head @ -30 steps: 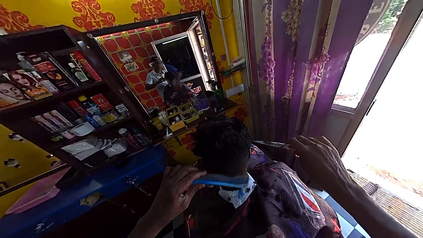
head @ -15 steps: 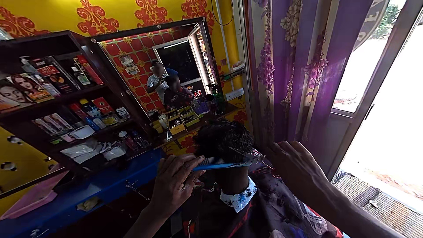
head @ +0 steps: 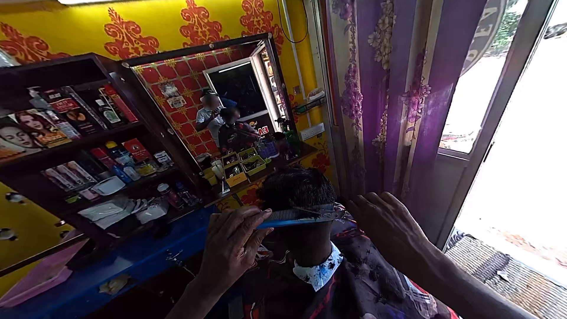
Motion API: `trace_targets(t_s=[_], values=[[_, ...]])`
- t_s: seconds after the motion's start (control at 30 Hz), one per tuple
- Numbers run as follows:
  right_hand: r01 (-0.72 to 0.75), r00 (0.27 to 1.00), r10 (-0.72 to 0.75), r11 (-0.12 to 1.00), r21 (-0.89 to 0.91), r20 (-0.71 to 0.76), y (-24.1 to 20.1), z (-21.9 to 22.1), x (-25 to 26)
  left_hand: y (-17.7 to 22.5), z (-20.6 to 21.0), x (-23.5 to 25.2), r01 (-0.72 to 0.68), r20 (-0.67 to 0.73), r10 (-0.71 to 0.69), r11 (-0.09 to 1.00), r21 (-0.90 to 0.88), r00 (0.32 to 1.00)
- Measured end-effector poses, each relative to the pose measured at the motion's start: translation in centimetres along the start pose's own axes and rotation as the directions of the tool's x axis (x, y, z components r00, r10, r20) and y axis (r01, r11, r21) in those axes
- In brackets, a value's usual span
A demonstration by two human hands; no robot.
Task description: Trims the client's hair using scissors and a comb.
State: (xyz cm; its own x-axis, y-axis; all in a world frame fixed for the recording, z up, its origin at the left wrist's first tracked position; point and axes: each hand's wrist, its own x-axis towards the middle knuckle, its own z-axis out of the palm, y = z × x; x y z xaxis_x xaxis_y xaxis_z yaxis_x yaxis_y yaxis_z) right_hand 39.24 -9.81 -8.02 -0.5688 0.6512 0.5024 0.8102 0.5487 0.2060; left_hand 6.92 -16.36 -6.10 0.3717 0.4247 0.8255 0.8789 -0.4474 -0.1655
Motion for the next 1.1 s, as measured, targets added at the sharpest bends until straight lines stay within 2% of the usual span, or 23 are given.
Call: trace_targets(t_s=[0.13, 0.27, 0.3, 0.4, 0.5, 0.6, 0.67, 0.8, 0.97, 1.1], values=[[-0.006, 0.999, 0.008, 1.0, 0.03, -0.052, 1.0, 0.3, -0.8, 0.8, 0.2, -0.8, 0.016, -0.018, -0.017, 0.999, -0.039, 1.0], [-0.022, 0.994, 0.027, 0.998, 0.056, -0.103, 3.8, 0.7, -1.3, 1.6, 0.8, -3.2, -0.027, 0.18, 0.049, 0.992, -0.123, 0.982], [-0.005, 0.993, 0.012, 0.998, 0.056, -0.118, 4.5, 0.6, -1.2, 1.7, 1.0, -3.6, -0.017, 0.192, 0.041, 0.992, -0.124, 0.981], [0.063, 0.978, -0.058, 0.998, 0.014, -0.2, 5.9, -0.1, -0.6, 1.4, 1.0, -3.1, 0.115, 0.106, -0.1, 0.981, -0.156, 0.989], [0.079, 0.992, -0.08, 0.997, -0.01, -0.094, 6.0, -0.9, 0.4, 1.1, 0.5, -1.5, 0.17, 0.053, -0.165, 0.979, -0.114, 0.985], [0.065, 0.992, -0.065, 0.998, -0.002, 0.11, 5.1, -1.6, 1.5, 0.8, 0.5, -0.5, 0.154, 0.014, -0.153, 0.987, -0.045, 0.988], [0.087, 0.983, -0.083, 0.996, -0.018, 0.162, 4.5, -1.6, 2.1, 0.7, 0.6, 0.0, 0.123, -0.009, -0.123, 0.992, -0.012, 0.992], [0.114, 0.979, -0.108, 0.993, -0.028, 0.173, 3.2, -1.9, 2.9, 0.8, 0.6, 0.5, 0.075, -0.034, -0.075, 0.997, 0.008, 0.997], [0.084, 0.996, -0.083, 0.995, -0.048, 0.038, 3.4, -1.2, 2.0, 0.6, 0.5, 0.9, 0.043, -0.039, -0.042, 0.999, 0.022, 0.998], [0.045, 0.997, -0.041, 0.998, -0.048, 0.071, 3.9, -0.7, 1.8, 0.6, 0.4, 1.2, 0.035, -0.035, -0.034, 0.999, 0.029, 0.999]])
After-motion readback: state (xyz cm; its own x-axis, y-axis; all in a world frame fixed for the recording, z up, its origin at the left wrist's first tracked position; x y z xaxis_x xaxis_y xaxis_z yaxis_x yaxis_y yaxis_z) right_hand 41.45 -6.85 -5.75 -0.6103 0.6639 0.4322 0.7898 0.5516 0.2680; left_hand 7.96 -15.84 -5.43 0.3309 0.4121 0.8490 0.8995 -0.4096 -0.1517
